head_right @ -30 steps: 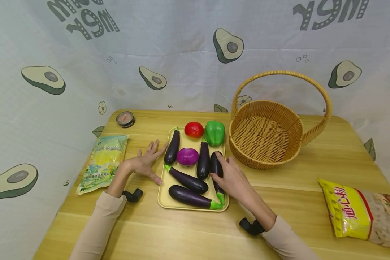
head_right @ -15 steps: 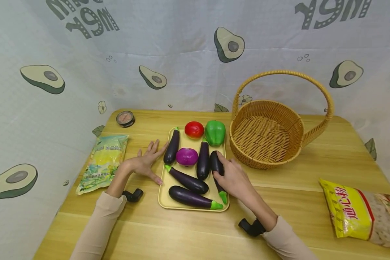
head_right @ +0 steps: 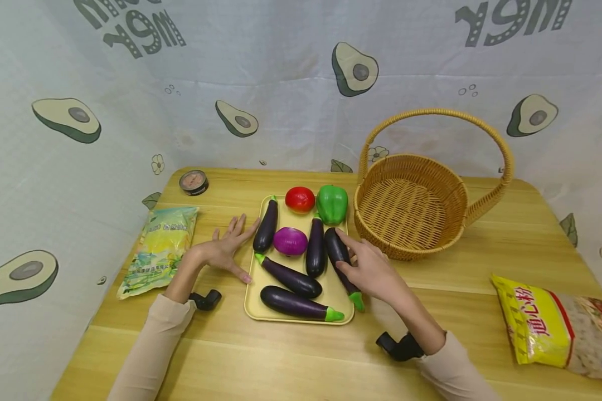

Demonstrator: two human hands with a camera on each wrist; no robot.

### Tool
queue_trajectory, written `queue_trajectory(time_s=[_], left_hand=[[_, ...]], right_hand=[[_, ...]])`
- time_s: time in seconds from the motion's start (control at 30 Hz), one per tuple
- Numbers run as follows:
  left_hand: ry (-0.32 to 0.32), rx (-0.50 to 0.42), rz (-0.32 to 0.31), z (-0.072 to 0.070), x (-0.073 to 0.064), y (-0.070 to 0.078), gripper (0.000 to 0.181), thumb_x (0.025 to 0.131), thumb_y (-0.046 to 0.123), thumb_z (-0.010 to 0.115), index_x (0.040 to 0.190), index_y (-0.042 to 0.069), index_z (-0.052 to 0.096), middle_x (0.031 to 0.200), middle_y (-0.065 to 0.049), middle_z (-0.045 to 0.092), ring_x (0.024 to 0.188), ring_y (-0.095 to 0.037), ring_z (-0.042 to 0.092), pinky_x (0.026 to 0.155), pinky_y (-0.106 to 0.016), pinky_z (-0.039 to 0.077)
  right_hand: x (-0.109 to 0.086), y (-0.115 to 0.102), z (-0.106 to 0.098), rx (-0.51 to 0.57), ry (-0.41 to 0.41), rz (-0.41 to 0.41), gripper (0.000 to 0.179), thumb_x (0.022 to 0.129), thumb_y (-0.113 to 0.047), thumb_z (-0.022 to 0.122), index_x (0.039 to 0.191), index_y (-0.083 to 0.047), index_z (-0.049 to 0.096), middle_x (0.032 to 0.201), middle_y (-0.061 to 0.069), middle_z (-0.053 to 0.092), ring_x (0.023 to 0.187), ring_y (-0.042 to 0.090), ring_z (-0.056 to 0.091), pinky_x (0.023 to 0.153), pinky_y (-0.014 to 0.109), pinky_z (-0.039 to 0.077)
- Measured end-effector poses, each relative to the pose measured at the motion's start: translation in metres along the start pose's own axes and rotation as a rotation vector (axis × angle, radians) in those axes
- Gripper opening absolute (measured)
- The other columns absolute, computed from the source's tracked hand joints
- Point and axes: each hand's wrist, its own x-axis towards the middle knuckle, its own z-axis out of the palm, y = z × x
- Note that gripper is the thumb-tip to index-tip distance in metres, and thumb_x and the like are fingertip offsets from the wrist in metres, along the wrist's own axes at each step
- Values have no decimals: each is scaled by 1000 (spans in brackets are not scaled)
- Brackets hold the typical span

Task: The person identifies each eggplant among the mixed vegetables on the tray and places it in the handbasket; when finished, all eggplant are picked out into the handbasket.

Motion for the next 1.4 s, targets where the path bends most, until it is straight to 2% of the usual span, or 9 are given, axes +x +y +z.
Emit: queue_trajectory(time_s=[0.27, 0.4, 0.57, 0.7, 0.83, 0.93, 1.07, 1.13, 1.4], left_hand=[[-4, -1, 2, 0, 0, 1, 143, 72, 50, 93, 166, 28, -12, 169, -18, -30, 157, -36, -30, 121, -73, -13], [-2, 8, -1, 0, 0, 0, 143, 72, 50, 92, 166, 28, -13, 169, -18, -30, 157, -36, -29, 122, -73, -13], [4, 3, 2, -1, 0, 0, 143, 72, 50, 92, 166, 28, -12, 169, -18, -30, 157, -36, -29, 122, -72, -13], [4, 5, 3, -1, 0, 0, 142, 72, 50, 92, 167, 27, -12, 169, -19, -29, 157, -37, -29, 122, -73, -12], [-2, 10, 0, -1, -2, 1, 142, 73, 50, 92, 167, 27, -11, 169, -19, -29, 157, -37, -28, 122, -73, -12], [0, 9, -1, -1, -3, 1, 142, 72, 50, 92, 167, 27, -11, 169, -19, -29, 157, -37, -28, 122, -73, -12], [2, 9, 0, 0, -3, 2, 142, 72, 51, 92, 167, 28, -11, 169, -19, -28, 157, -37, -28, 122, -73, -12], [1, 13, 2, 0, -2, 2, 142, 72, 51, 92, 167, 28, -11, 169, -18, -28, 158, -37, -28, 122, -73, -11], [4, 12, 2, -1, -3, 3, 141, 73, 51, 92, 167, 26, -11, 170, -19, -27, 158, -38, -27, 122, -74, -10]], right_hand=[[-10, 9, -30, 55, -169, -153, 62, 100, -14, 67, 158, -10, 44, 97, 6, 57, 81, 13, 48, 64, 24, 45], [-14, 15, -45, 38, -210, -217, 60, 100, -14, 67, 157, -12, 46, 109, 4, 64, 93, 23, 58, 72, 29, 47], [-20, 27, -70, 64, -220, -295, 62, 101, -10, 65, 159, -14, 43, 116, 10, 66, 80, 4, 48, 63, 23, 42], [-22, 37, -92, 61, -206, -313, 63, 102, -7, 63, 160, -16, 40, 145, 20, 60, 90, -5, 55, 66, 21, 46], [-19, 49, -112, 36, -173, -324, 65, 101, -2, 62, 161, -18, 40, 155, -12, 51, 91, -8, 58, 65, 21, 47], [-11, 59, -124, 26, -150, -316, 67, 101, 0, 62, 161, -19, 40, 146, -33, 47, 81, -7, 54, 62, 22, 43], [4, 74, -137, -25, -135, -264, 63, 101, -3, 63, 159, -19, 44, 145, -29, 48, 93, -10, 53, 67, 20, 44], [11, 80, -142, -49, -141, -236, 61, 101, -5, 64, 158, -18, 46, 150, -15, 50, 104, -11, 53, 72, 18, 45], [44, 91, -156, 20, -236, -136, 58, 102, -2, 61, 157, -10, 45, 144, 28, 58, 87, 4, 53, 67, 25, 41]])
